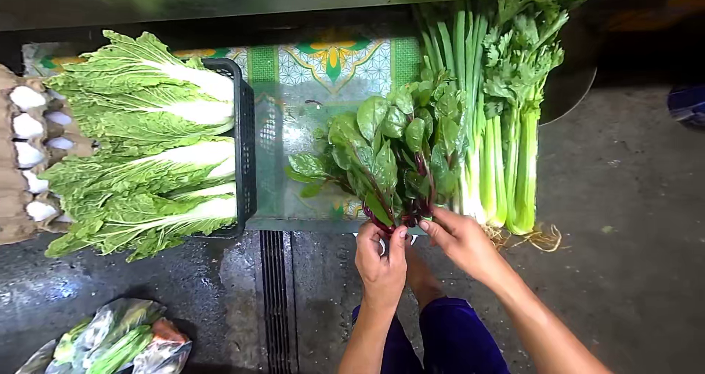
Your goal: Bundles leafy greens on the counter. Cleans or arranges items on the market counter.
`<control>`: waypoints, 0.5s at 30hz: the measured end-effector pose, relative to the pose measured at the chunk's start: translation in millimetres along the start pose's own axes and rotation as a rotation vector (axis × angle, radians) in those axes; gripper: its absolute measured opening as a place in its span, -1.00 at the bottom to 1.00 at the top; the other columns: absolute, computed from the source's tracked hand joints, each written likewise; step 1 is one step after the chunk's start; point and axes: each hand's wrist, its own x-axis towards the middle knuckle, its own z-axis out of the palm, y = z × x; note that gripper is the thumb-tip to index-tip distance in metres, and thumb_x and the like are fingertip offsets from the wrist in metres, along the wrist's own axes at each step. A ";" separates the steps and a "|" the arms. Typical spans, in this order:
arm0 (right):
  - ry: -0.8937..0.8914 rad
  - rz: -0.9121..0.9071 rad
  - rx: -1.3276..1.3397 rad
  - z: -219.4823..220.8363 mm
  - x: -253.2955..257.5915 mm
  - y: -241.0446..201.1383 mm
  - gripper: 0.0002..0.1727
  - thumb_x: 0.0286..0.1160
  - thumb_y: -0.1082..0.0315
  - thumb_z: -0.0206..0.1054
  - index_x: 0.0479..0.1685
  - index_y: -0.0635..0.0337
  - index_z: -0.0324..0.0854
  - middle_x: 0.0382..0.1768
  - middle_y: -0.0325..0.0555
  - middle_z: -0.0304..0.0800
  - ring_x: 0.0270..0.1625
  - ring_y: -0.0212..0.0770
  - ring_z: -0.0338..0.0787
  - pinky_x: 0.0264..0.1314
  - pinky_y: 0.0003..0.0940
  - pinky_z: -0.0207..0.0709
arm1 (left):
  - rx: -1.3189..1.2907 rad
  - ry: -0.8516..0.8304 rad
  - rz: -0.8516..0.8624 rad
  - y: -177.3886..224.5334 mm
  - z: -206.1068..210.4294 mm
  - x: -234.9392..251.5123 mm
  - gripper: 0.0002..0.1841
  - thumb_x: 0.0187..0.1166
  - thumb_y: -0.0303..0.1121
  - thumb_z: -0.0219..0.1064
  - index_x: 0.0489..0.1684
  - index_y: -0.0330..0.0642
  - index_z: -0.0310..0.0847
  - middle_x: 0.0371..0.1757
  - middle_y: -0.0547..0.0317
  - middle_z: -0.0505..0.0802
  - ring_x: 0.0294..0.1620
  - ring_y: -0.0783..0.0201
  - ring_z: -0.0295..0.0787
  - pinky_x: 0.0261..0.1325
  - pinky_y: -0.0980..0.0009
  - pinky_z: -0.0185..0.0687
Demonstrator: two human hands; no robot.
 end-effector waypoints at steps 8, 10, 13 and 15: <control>-0.025 -0.020 -0.018 18.7 1.6 -1.9 -0.59 0.78 0.06 0.17 0.23 0.18 0.71 -0.44 -0.26 0.78 -0.49 -0.43 0.71 -0.35 -0.47 0.66 | 0.124 -0.063 -0.136 -25.2 9.0 -6.3 -0.68 0.50 -0.46 0.46 0.05 -0.47 0.48 -0.21 0.08 0.84 -0.19 0.43 0.84 0.03 0.47 0.82; 0.018 -0.064 -0.032 26.6 -1.1 -2.3 -0.60 0.78 0.08 0.17 0.20 0.21 0.72 -0.44 -0.24 0.79 -0.47 -0.44 0.71 -0.33 -0.48 0.66 | 0.081 -0.040 -0.125 -14.4 5.4 -3.9 -0.71 0.54 -0.45 0.43 0.03 -0.43 0.47 -0.22 0.13 0.81 -0.17 0.42 0.82 0.04 0.46 0.80; 0.053 -0.056 -0.091 35.8 0.8 -0.8 -0.59 0.78 0.07 0.16 0.18 0.23 0.72 -0.45 -0.20 0.78 -0.45 -0.38 0.73 -0.29 -0.43 0.67 | 0.199 -0.045 -0.108 -8.4 0.8 4.8 -0.70 0.56 -0.34 0.42 0.00 -0.41 0.53 -0.16 0.07 0.77 -0.08 0.37 0.76 0.12 0.45 0.72; 0.030 0.008 -0.155 36.0 3.1 -0.9 -0.53 0.79 0.05 0.12 0.30 0.25 0.68 -0.39 -0.11 0.81 -0.40 -0.26 0.77 -0.23 -0.28 0.70 | 0.262 -0.094 -0.109 -15.3 0.4 7.9 -0.65 0.56 -0.33 0.43 0.05 -0.49 0.55 -0.06 -0.10 0.79 0.07 0.25 0.77 0.28 0.36 0.69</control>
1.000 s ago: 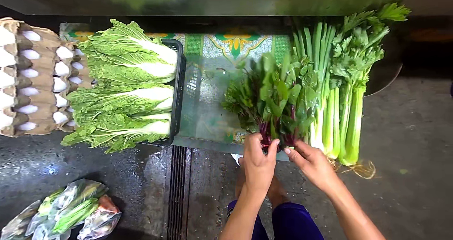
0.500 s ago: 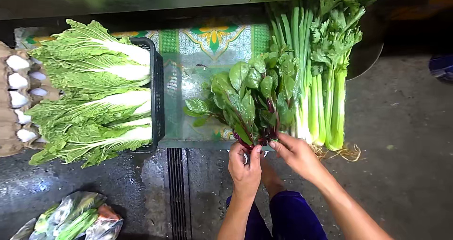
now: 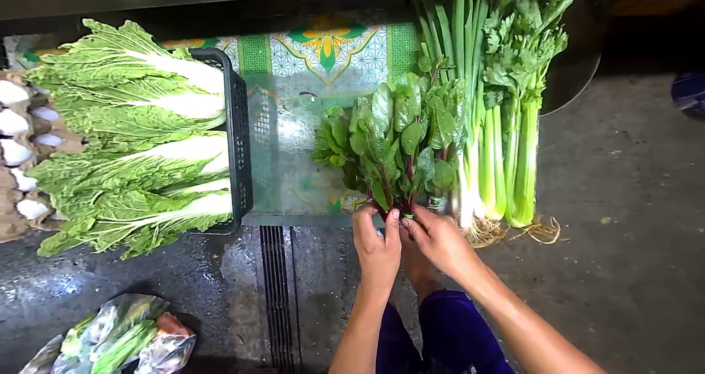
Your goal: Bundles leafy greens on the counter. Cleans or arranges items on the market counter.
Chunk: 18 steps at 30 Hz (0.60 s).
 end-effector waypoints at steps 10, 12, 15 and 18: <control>0.334 0.187 0.187 -35.7 -19.9 11.0 -0.56 0.65 0.07 0.32 0.23 0.26 0.63 -0.46 -0.27 0.73 -0.53 -0.44 0.67 -0.50 -0.46 0.61 | -0.111 -0.026 0.006 -11.4 4.0 0.5 -0.61 0.49 -0.41 0.50 0.10 -0.53 0.53 -0.06 -0.09 0.87 0.05 0.28 0.88 0.29 0.35 0.78; 0.295 0.239 0.186 -31.9 -6.0 18.1 -0.50 0.58 0.00 0.39 0.23 0.25 0.67 -0.40 -0.25 0.77 -0.45 -0.40 0.70 -0.37 -0.40 0.63 | -0.172 -0.009 0.017 -7.4 4.6 1.6 -0.68 0.52 -0.46 0.46 0.05 -0.52 0.53 -0.11 -0.06 0.85 -0.01 0.28 0.86 0.22 0.34 0.79; 0.307 0.205 0.236 -22.1 5.1 21.7 -0.63 0.53 0.09 0.42 0.06 0.21 0.73 -0.38 -0.29 0.82 -0.45 -0.46 0.72 -0.40 -0.49 0.64 | -0.303 -0.023 -0.032 2.6 3.4 2.6 -0.74 0.57 -0.51 0.38 0.06 -0.49 0.48 -0.14 -0.03 0.86 -0.11 0.24 0.89 0.06 0.30 0.86; 0.372 0.123 0.371 -20.2 -4.0 15.9 -0.69 0.53 0.23 0.43 0.04 0.29 0.72 -0.40 -0.27 0.81 -0.56 -0.45 0.70 -0.57 -0.52 0.62 | -0.422 -0.048 -0.056 7.3 2.5 3.3 -0.74 0.61 -0.55 0.32 0.13 -0.48 0.41 -0.08 -0.08 0.88 -0.08 0.15 0.91 0.05 0.25 0.88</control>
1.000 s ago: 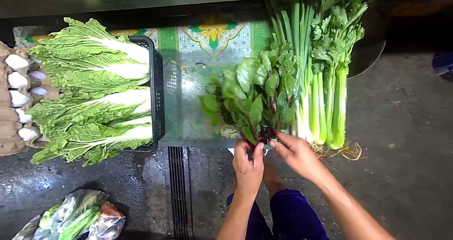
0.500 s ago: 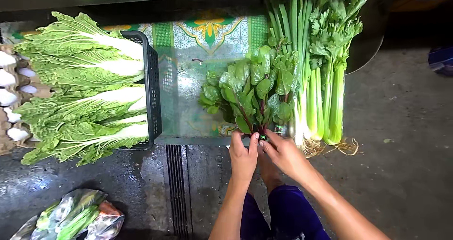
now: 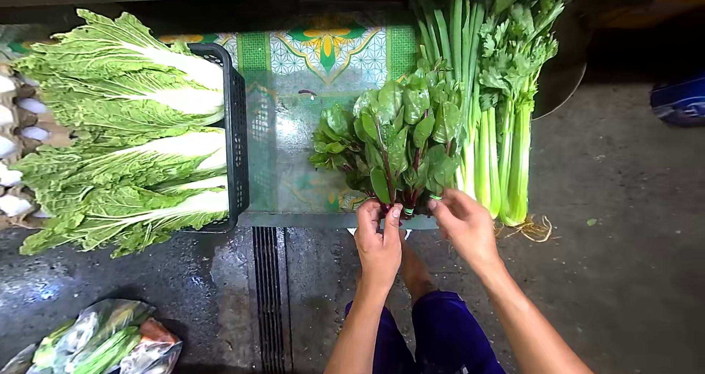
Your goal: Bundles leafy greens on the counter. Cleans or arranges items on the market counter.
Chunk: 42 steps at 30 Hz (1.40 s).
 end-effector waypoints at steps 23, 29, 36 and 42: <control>-0.110 -0.049 -0.285 29.8 -14.7 -23.1 -0.55 0.71 0.06 0.25 0.29 0.22 0.72 -0.50 -0.22 0.77 -0.55 -0.36 0.69 -0.46 -0.34 0.65 | 0.000 -0.085 -0.252 -6.6 -19.0 18.8 -0.65 0.60 -0.55 0.33 0.30 -0.41 0.43 -0.02 -0.01 0.88 0.02 0.20 0.89 0.21 0.26 0.83; -0.062 -0.062 -0.252 39.9 -1.5 -28.0 -0.73 0.60 0.17 0.31 -0.12 0.22 0.73 -0.56 -0.32 0.71 -0.56 -0.50 0.66 -0.47 -0.53 0.60 | -0.151 -0.076 -0.194 7.8 -25.6 18.5 -0.70 0.61 -0.63 0.25 0.27 -0.41 0.41 -0.04 -0.08 0.89 0.01 0.09 0.92 0.18 0.18 0.85; -0.072 0.002 -0.204 32.3 -15.9 -18.6 -0.71 0.62 0.17 0.33 -0.06 0.25 0.71 -0.55 -0.32 0.75 -0.58 -0.49 0.70 -0.54 -0.54 0.63 | 0.001 -0.095 -0.231 2.5 -14.8 19.4 -0.68 0.64 -0.54 0.30 0.28 -0.42 0.42 -0.08 0.01 0.88 -0.05 0.22 0.90 0.16 0.27 0.84; -0.085 0.083 -0.112 37.9 -10.8 -14.5 -0.75 0.67 0.19 0.28 -0.06 0.21 0.69 -0.55 -0.33 0.77 -0.64 -0.47 0.69 -0.64 -0.54 0.60 | 0.171 -0.144 -0.180 -7.0 -24.6 14.8 -0.69 0.57 -0.49 0.21 0.23 -0.42 0.51 0.02 -0.02 0.85 0.11 0.25 0.82 0.27 0.28 0.73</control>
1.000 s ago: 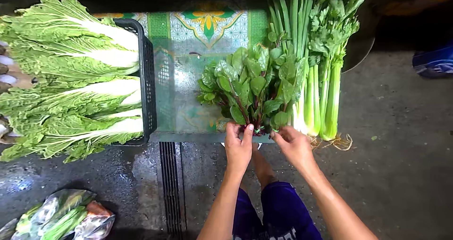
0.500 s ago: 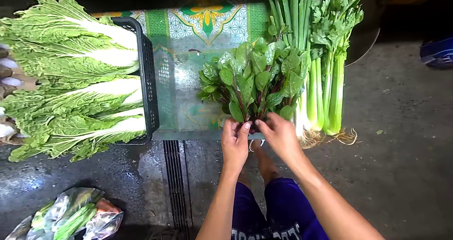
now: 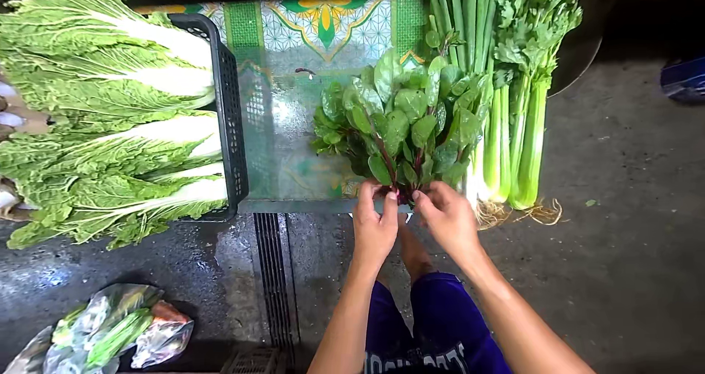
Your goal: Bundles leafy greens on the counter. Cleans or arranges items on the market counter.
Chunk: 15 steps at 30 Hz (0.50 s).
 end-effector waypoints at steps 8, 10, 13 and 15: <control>-0.073 0.017 -0.070 -6.0 -3.2 3.3 -0.53 0.71 0.08 0.28 0.33 0.29 0.64 -0.43 -0.29 0.82 -0.58 -0.44 0.72 -0.56 -0.51 0.65 | 0.043 0.072 -0.070 -0.6 2.3 -4.1 -0.56 0.43 -0.58 0.21 0.33 -0.41 0.38 -0.02 0.02 0.89 0.08 0.26 0.87 0.25 0.28 0.77; -0.077 0.005 -0.090 -7.7 -5.3 4.2 -0.54 0.72 0.06 0.25 0.30 0.25 0.67 -0.42 -0.29 0.83 -0.58 -0.45 0.72 -0.55 -0.50 0.65 | 0.060 0.042 -0.014 2.4 3.9 -6.1 -0.59 0.42 -0.57 0.19 0.28 -0.41 0.41 -0.04 0.03 0.87 0.08 0.26 0.85 0.25 0.28 0.75; -0.001 -0.051 -0.012 -8.2 -17.8 2.2 -0.63 0.73 0.20 0.23 0.26 0.27 0.68 -0.42 -0.27 0.82 -0.57 -0.48 0.70 -0.56 -0.54 0.62 | 0.068 0.010 0.038 8.8 2.5 -5.7 -0.60 0.41 -0.62 0.11 0.26 -0.44 0.47 -0.02 -0.01 0.85 0.11 0.26 0.81 0.27 0.31 0.72; 0.043 -0.091 0.045 -5.7 -31.9 2.3 -0.71 0.71 0.29 0.21 0.14 0.29 0.72 -0.45 -0.29 0.78 -0.56 -0.51 0.68 -0.54 -0.58 0.61 | 0.054 0.010 0.031 10.1 0.4 -3.8 -0.61 0.39 -0.64 0.08 0.22 -0.43 0.51 -0.03 0.00 0.84 0.11 0.26 0.81 0.26 0.31 0.72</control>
